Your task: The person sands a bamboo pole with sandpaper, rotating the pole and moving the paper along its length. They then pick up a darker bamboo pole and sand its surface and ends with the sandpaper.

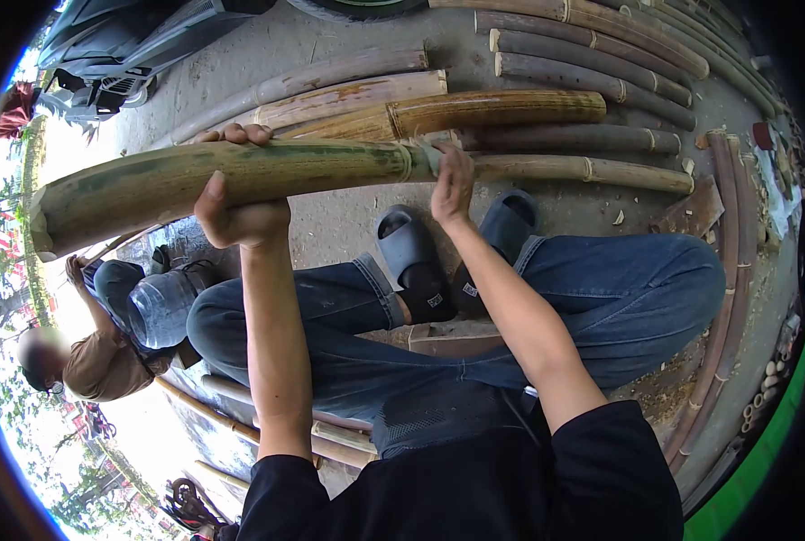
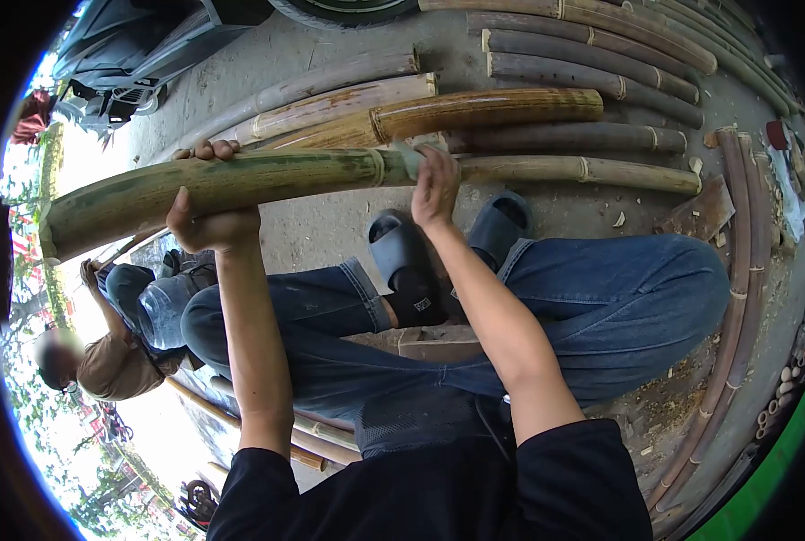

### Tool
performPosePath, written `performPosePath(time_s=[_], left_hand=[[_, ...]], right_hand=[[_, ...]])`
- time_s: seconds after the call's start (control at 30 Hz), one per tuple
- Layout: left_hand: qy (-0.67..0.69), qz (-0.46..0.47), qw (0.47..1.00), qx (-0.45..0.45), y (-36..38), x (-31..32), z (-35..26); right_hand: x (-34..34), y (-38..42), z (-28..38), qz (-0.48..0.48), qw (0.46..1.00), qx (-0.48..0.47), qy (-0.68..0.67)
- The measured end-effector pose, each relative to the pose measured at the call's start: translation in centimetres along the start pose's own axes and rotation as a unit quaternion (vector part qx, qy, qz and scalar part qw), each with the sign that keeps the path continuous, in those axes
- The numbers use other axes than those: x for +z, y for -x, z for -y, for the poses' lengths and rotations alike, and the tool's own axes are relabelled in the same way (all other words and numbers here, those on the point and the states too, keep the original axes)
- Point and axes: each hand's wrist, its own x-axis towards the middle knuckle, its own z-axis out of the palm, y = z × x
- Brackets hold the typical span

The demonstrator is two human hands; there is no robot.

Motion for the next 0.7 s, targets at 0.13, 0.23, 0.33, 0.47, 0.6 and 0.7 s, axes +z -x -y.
performPosePath(time_s=[0.13, 0.23, 0.33, 0.47, 0.6, 0.7], left_hand=[[-0.013, 0.003, 1.000, -0.004, -0.1, 0.9, 0.0], [-0.025, -0.011, 1.000, -0.010, -0.1, 0.9, 0.0], [-0.025, 0.005, 1.000, -0.005, -0.1, 0.4, 0.0], [-0.015, 0.012, 1.000, -0.008, 0.2, 0.5, 0.0], [-0.021, 0.000, 1.000, -0.005, 0.0, 1.1, 0.2], [-0.030, -0.006, 1.000, -0.004, -0.3, 0.3, 0.1]], right_hand=[[0.4, -0.2, 1.6, 0.023, 1.000, 0.005, -0.011], [1.2, -2.2, 9.0, 0.030, 0.996, -0.040, -0.070], [0.7, -1.4, 5.5, 0.020, 0.995, -0.086, -0.056], [-0.8, 1.8, -4.7, 0.040, 0.997, 0.028, 0.067], [0.4, -2.3, 6.4, 0.089, 0.995, -0.003, -0.037], [0.3, -2.8, 10.6, 0.072, 0.990, -0.065, -0.105]])
